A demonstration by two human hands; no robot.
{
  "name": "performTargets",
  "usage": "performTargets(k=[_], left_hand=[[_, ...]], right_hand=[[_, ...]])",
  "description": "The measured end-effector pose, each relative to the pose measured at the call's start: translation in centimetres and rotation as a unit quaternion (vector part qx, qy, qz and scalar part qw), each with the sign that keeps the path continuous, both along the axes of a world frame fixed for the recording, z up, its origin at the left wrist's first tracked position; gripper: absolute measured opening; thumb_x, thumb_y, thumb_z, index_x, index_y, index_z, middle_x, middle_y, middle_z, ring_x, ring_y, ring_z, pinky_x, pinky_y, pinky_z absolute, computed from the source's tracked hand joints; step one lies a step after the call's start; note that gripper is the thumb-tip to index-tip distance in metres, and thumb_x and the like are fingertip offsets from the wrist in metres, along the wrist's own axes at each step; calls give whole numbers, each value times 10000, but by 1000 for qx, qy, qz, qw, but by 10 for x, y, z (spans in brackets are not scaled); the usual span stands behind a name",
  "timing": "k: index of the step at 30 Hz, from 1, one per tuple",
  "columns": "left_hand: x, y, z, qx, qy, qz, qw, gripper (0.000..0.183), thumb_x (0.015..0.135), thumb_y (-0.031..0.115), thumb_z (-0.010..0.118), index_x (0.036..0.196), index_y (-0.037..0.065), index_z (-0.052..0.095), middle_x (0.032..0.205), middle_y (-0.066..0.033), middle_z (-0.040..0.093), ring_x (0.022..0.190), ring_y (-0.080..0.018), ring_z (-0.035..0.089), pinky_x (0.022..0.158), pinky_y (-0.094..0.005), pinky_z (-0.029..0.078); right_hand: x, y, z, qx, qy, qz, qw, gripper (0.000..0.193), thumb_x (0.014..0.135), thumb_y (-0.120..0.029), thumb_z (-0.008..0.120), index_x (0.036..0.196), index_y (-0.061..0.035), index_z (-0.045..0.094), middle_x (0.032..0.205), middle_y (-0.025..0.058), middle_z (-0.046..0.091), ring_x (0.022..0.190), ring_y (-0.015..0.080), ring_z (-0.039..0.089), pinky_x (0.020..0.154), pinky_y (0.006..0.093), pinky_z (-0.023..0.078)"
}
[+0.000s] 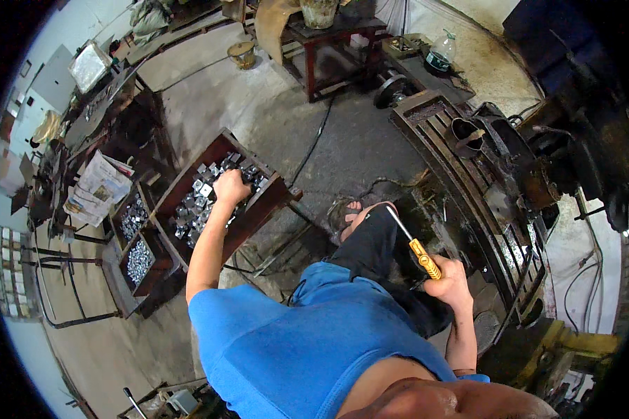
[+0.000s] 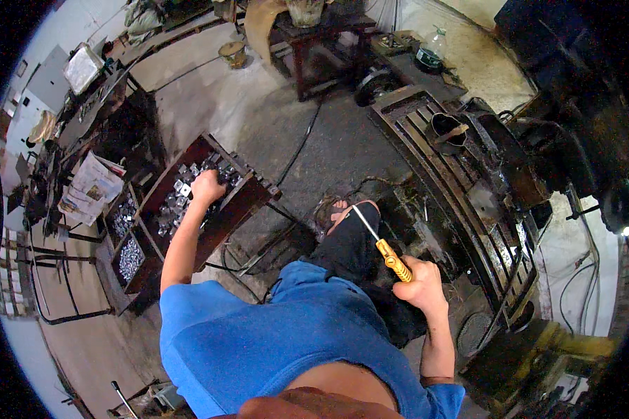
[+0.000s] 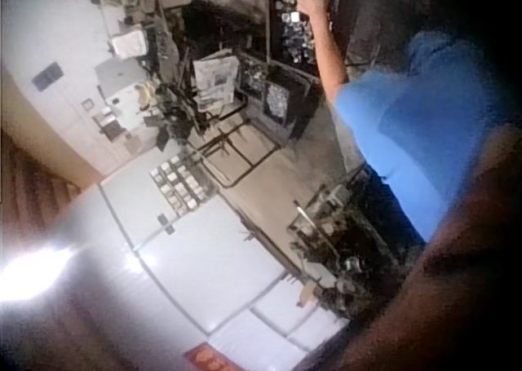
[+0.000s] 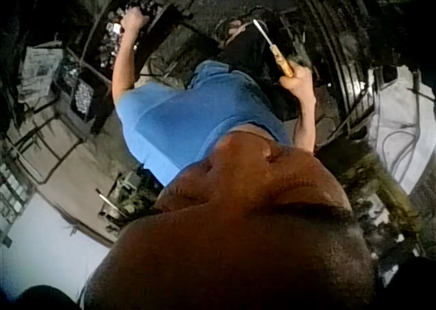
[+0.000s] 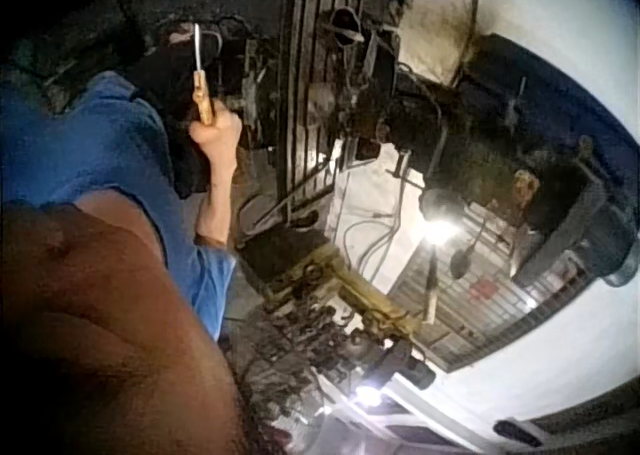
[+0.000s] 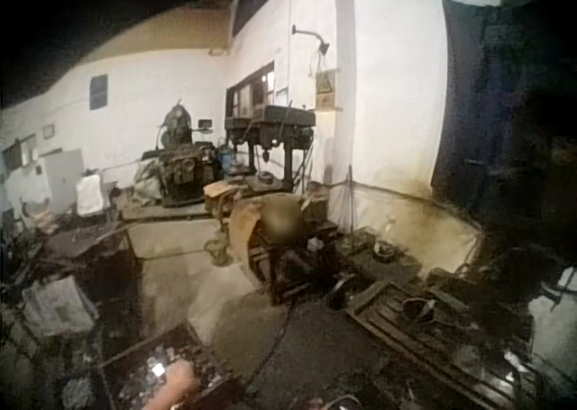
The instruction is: The person operates a milling machine to process a metal piece, using a small yellow tool to clean the part and rotating handles to control the machine's movement.
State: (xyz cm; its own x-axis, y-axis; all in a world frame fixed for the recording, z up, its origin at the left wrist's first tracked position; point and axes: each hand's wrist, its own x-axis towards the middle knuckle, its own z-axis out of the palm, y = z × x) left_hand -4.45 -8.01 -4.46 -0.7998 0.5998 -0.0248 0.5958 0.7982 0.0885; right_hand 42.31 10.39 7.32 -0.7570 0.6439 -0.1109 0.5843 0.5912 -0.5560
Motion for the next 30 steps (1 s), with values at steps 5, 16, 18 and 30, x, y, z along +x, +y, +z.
performTargets(k=[5, 16, 18, 30], left_hand=[[-9, 13, -17, -19, -9, 25, 999, 274, 586, 200, 631, 792, 19, 624, 871, -163, 617, 838, -318, 604, 715, -411, 492], [-8, 45, 42, 582, -557, 58, 590, 251, 804, 146, 582, 928, -69, 544, 739, -111, 628, 664, -187, 615, 693, -316, 503], [3, 73, 33, 608, -563, -6, 560, 231, 809, 127, 568, 925, -72, 545, 771, -120, 625, 697, -223, 624, 755, -344, 495], [131, 218, 31, 451, -718, -110, 518, 207, 805, 163, 582, 910, -13, 550, 736, -90, 585, 603, -191, 559, 604, -344, 483]], right_hand=[[13, -2, -3, 5, -30, -11, 999, 399, 489, -207, 565, 829, 0, 591, 647, 236, 538, 650, 418, 530, 594, 440, 438], [2, 5, -5, 1, -12, 21, 1000, 293, 500, -200, 556, 720, -9, 532, 690, 232, 562, 682, 420, 536, 629, 472, 432], [-14, 7, 5, -9, -29, 22, 999, 302, 510, -201, 555, 752, -20, 561, 665, 236, 559, 688, 425, 539, 645, 477, 437], [-32, 40, -14, 23, -56, -95, 994, 323, 515, -245, 572, 718, -3, 639, 703, 230, 595, 705, 373, 597, 669, 418, 487]])
